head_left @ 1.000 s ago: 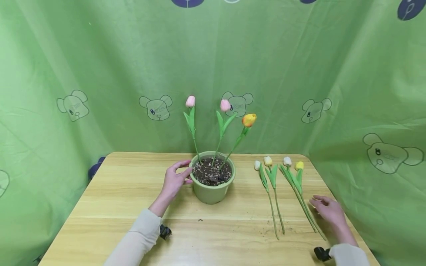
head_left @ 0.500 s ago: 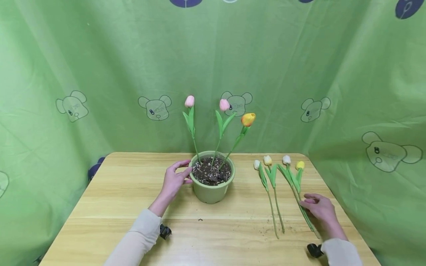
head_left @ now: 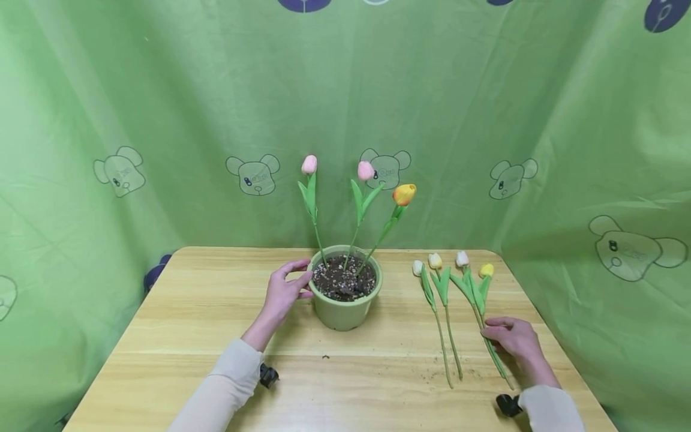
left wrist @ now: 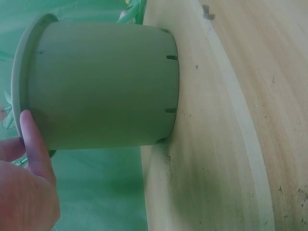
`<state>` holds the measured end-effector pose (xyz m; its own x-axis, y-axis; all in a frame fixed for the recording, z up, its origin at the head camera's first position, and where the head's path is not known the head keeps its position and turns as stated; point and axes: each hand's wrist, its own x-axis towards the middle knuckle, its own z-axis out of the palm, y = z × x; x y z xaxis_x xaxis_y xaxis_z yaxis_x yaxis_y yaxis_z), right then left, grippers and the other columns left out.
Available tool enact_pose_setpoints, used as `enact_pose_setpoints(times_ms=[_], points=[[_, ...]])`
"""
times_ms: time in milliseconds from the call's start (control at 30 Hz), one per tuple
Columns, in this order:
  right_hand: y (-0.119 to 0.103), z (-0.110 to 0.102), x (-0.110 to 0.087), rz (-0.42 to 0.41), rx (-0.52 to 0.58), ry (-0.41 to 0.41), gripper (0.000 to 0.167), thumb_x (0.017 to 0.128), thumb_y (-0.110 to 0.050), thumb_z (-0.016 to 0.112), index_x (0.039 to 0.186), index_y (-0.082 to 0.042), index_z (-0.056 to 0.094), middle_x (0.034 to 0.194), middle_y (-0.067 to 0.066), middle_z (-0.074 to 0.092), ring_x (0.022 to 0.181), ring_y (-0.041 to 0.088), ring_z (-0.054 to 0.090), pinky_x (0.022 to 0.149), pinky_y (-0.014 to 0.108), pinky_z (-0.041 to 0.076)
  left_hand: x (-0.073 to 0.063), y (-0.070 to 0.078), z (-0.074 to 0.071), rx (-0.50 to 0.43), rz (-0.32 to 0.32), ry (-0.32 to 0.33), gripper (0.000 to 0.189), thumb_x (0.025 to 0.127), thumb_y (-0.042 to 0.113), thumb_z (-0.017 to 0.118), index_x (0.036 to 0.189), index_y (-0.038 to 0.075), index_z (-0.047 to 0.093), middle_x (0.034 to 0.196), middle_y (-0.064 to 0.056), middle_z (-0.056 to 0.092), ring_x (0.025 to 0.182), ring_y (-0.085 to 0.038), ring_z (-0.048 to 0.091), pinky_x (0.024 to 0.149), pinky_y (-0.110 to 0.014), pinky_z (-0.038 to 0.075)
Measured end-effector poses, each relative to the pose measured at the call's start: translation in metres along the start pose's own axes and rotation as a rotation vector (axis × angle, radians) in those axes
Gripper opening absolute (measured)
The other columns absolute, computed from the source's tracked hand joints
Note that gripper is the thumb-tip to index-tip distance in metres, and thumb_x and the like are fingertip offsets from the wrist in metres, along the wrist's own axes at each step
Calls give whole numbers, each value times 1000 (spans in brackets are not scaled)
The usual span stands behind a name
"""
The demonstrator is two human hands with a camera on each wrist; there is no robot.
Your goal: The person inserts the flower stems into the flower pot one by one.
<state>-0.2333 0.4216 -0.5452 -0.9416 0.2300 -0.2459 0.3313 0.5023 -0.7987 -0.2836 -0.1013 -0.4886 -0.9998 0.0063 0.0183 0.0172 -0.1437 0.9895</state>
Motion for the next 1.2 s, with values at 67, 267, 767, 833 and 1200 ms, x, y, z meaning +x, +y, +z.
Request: enact_pose_setpoints(times_ms=[67,267,767,833,1200], points=[[0,0,0,8,0,1,54,93,-18,75,137,10,58,111,16,73,81,12,69,69,25,67,0,0,0,0,3,1,40,98,0,67,137,1,62,133,-22,57,72,-14,68,69,-28,69],[-2,-1,-4,-12,-28,37,52,96,-17,70,138,11,56,119,26,69,80,13,68,69,24,66,0,-1,1,3,4,-1,40,97,1,68,137,2,63,132,-21,57,73,-15,68,69,-29,69],[-13,-19,-15,-42,84,130,52,101,-12,64,145,10,48,104,3,74,83,9,71,74,24,67,1,-2,-1,3,3,-7,38,98,1,67,136,3,63,132,-19,58,73,-15,68,70,-30,69],[-18,-19,-18,-34,116,146,52,101,-12,64,146,9,47,99,-7,71,84,7,69,74,24,67,1,-1,-1,5,3,-7,39,98,1,67,136,3,64,132,-19,58,73,-15,68,70,-30,69],[-53,-11,-33,-37,336,199,39,98,-7,70,135,-6,60,94,-18,64,84,3,67,75,24,68,2,-3,-2,8,7,-9,40,97,1,68,137,2,63,133,-20,57,73,-14,68,70,-30,69]])
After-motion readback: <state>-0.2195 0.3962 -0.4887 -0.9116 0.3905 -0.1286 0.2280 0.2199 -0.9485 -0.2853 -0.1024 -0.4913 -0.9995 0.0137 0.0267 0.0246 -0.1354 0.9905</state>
